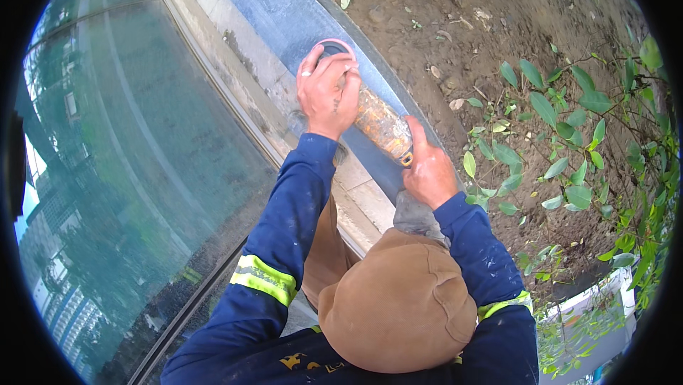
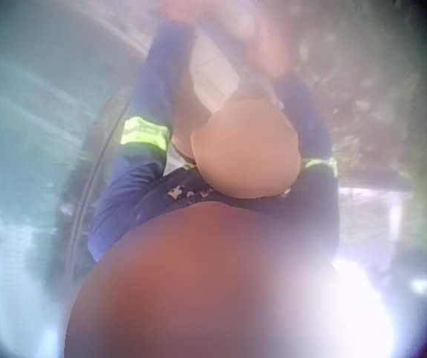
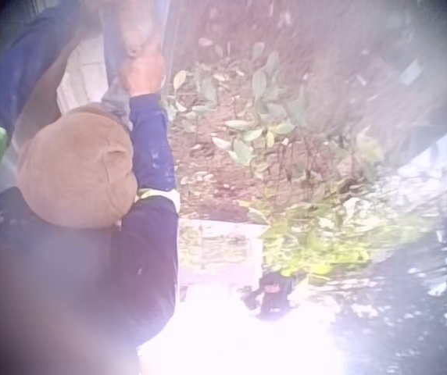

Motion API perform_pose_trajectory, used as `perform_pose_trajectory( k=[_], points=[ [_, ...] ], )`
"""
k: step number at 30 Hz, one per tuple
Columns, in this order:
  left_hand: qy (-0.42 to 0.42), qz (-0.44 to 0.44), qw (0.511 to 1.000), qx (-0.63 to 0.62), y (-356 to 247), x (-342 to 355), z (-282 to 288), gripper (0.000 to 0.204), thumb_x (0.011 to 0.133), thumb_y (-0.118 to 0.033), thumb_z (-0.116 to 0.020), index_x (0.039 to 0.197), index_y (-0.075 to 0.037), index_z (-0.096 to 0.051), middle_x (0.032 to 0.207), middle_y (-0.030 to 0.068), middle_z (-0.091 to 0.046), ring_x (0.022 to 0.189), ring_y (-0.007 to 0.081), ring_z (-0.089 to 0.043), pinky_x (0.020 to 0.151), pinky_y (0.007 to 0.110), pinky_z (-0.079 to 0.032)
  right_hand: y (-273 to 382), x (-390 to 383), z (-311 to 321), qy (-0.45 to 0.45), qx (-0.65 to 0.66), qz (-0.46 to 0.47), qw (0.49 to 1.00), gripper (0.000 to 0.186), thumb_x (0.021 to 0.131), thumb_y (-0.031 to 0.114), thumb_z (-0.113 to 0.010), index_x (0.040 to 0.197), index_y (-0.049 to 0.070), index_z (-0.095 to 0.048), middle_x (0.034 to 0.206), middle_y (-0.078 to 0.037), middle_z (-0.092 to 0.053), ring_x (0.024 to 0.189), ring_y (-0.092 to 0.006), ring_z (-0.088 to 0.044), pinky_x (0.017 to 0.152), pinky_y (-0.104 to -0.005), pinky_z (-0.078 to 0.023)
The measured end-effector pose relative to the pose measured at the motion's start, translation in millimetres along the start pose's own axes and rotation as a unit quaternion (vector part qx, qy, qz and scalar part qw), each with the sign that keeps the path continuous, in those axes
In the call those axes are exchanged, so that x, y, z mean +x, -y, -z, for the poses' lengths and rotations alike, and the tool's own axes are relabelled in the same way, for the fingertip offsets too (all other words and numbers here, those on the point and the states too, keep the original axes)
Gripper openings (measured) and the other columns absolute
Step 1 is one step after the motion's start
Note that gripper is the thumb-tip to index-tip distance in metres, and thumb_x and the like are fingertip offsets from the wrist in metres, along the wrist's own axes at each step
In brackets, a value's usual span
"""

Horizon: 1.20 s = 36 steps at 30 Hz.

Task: The person uses an angle grinder with a sanding disc to grind a concrete curb edge. They hold the tool with both hands and move it along the curb surface, then briefly touch their face before resuming grinding.

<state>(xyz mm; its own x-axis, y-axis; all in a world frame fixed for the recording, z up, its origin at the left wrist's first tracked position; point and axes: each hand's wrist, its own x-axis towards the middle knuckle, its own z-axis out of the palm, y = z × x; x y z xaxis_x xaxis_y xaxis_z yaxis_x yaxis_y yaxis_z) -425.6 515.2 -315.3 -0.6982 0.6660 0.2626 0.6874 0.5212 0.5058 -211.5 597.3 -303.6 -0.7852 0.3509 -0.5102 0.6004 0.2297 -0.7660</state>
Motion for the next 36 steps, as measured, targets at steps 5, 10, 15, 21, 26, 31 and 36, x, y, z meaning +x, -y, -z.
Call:
perform_pose_trajectory(
  k=[5, 10, 15, 21, 26, 31, 36],
  points=[
    [-0.022, -0.017, 0.999, -0.036, 5, 23, -7, 0.008, 0.078, -0.012, -0.072, 0.085, -0.013, -0.075, 0.097, 0.0026, -0.075, 0.116, 0.0369, -0.061, 0.107, 0.047, -0.042, 0, 16, 6, -0.036, -0.027, 0.028, 0.999, 0.086, 0.072, -0.005, -0.059, 0.151, 0.013, -0.033, 0.085, -0.031, -0.067, 0.083, -0.0538, -0.064, 0.074, -0.0611, -0.05],
    [0.005, 0.002, 1.0, -0.015, 4, 19, -3, 0.006, 0.079, -0.015, -0.069, 0.083, -0.011, -0.073, 0.1, 0.0058, -0.075, 0.117, 0.0386, -0.06, 0.108, 0.051, -0.04, 3, 17, 3, -0.023, -0.009, 0.007, 1.0, 0.084, 0.073, -0.005, -0.061, 0.15, 0.012, -0.033, 0.092, -0.033, -0.068, 0.089, -0.0546, -0.065, 0.075, -0.0606, -0.052],
    [0.01, 0.032, 0.999, -0.023, -5, 7, 4, 0.009, 0.078, -0.015, -0.069, 0.085, -0.01, -0.073, 0.103, 0.0059, -0.075, 0.122, 0.0393, -0.059, 0.111, 0.053, -0.038, -3, 5, -6, -0.033, 0.0, 0.027, 0.999, 0.085, 0.073, -0.005, -0.063, 0.15, 0.013, -0.032, 0.087, -0.033, -0.068, 0.085, -0.0539, -0.066, 0.074, -0.061, -0.052],
    [-0.002, 0.014, 1.0, -0.019, 7, 32, -3, 0.009, 0.08, -0.017, -0.069, 0.086, -0.01, -0.073, 0.102, 0.0063, -0.075, 0.12, 0.0388, -0.061, 0.111, 0.052, -0.039, -2, 26, -3, -0.053, -0.025, 0.036, 0.998, 0.084, 0.074, -0.006, -0.061, 0.15, 0.013, -0.032, 0.088, -0.034, -0.068, 0.087, -0.0545, -0.066, 0.077, -0.0615, -0.052],
    [-0.026, 0.038, 0.999, -0.003, 28, 18, 7, 0.008, 0.08, -0.015, -0.069, 0.085, -0.011, -0.073, 0.101, 0.0054, -0.076, 0.12, 0.0389, -0.06, 0.11, 0.051, -0.04, 11, 35, -7, 0.009, -0.044, 0.019, 0.999, 0.089, 0.07, -0.004, -0.063, 0.151, 0.014, -0.032, 0.093, -0.034, -0.068, 0.09, -0.055, -0.064, 0.08, -0.0607, -0.051],
    [-0.028, 0.066, 0.997, 0.031, 21, -16, 22, 0.008, 0.08, -0.014, -0.069, 0.086, -0.01, -0.074, 0.102, 0.0054, -0.076, 0.119, 0.0385, -0.061, 0.109, 0.051, -0.04, 19, 15, -8, 0.048, -0.044, 0.034, 0.997, 0.088, 0.069, -0.005, -0.063, 0.15, 0.011, -0.033, 0.09, -0.033, -0.067, 0.088, -0.0544, -0.064, 0.079, -0.0605, -0.051],
    [-0.025, 0.077, 0.997, 0.015, 15, -18, 24, 0.011, 0.081, -0.015, -0.068, 0.086, -0.009, -0.074, 0.103, 0.0059, -0.075, 0.121, 0.0379, -0.06, 0.11, 0.052, -0.039, 12, 11, -12, 0.035, -0.045, 0.043, 0.997, 0.087, 0.069, -0.006, -0.062, 0.15, 0.009, -0.034, 0.089, -0.033, -0.067, 0.087, -0.054, -0.064, 0.079, -0.0587, -0.051]
  ],
)
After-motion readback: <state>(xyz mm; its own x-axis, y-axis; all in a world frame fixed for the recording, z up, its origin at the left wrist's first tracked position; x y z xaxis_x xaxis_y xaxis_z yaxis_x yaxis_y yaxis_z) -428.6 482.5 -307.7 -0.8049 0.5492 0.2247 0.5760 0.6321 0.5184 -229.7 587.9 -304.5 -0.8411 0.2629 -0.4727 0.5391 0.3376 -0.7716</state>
